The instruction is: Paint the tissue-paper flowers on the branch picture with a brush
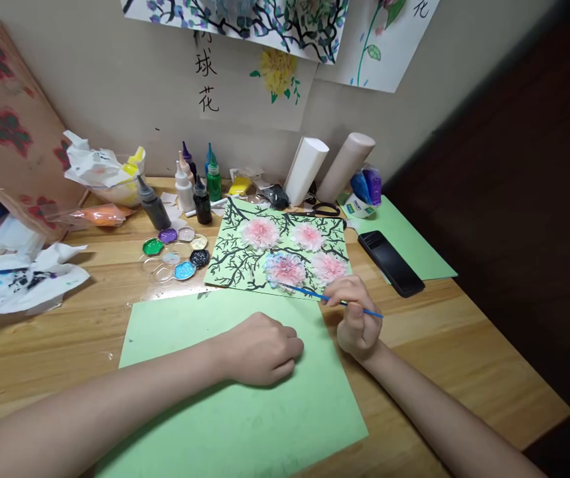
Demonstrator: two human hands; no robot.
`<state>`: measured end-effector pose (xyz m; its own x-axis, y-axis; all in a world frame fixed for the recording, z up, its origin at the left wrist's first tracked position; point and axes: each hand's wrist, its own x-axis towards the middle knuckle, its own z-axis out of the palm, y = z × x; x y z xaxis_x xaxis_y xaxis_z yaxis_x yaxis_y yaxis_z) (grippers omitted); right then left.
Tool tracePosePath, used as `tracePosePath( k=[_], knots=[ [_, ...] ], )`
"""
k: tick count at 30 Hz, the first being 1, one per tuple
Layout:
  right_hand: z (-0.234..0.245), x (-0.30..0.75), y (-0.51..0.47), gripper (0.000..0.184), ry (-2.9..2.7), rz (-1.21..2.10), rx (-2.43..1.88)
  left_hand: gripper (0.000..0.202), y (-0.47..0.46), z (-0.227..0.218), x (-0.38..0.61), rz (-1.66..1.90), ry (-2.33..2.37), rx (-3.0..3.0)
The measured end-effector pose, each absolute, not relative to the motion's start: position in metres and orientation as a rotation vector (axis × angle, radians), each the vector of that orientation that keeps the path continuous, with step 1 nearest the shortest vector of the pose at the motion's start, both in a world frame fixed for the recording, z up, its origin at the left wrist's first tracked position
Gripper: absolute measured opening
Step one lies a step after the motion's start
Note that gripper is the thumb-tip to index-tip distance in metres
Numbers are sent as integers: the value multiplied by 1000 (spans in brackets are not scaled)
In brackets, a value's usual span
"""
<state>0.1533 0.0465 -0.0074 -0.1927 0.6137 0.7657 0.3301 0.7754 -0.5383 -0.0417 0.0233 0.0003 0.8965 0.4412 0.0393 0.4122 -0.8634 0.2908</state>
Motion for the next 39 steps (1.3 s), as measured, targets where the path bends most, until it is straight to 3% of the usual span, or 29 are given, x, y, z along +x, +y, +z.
tracePosePath(
  k=[34,39],
  knots=[
    [-6,159,41,30,-1774,217,-749,13,21,-3,-41,212,655,2775],
    [1,138,33,26,-1754,358,-743,15,20,-5,-40,233,653,2770]
  ],
)
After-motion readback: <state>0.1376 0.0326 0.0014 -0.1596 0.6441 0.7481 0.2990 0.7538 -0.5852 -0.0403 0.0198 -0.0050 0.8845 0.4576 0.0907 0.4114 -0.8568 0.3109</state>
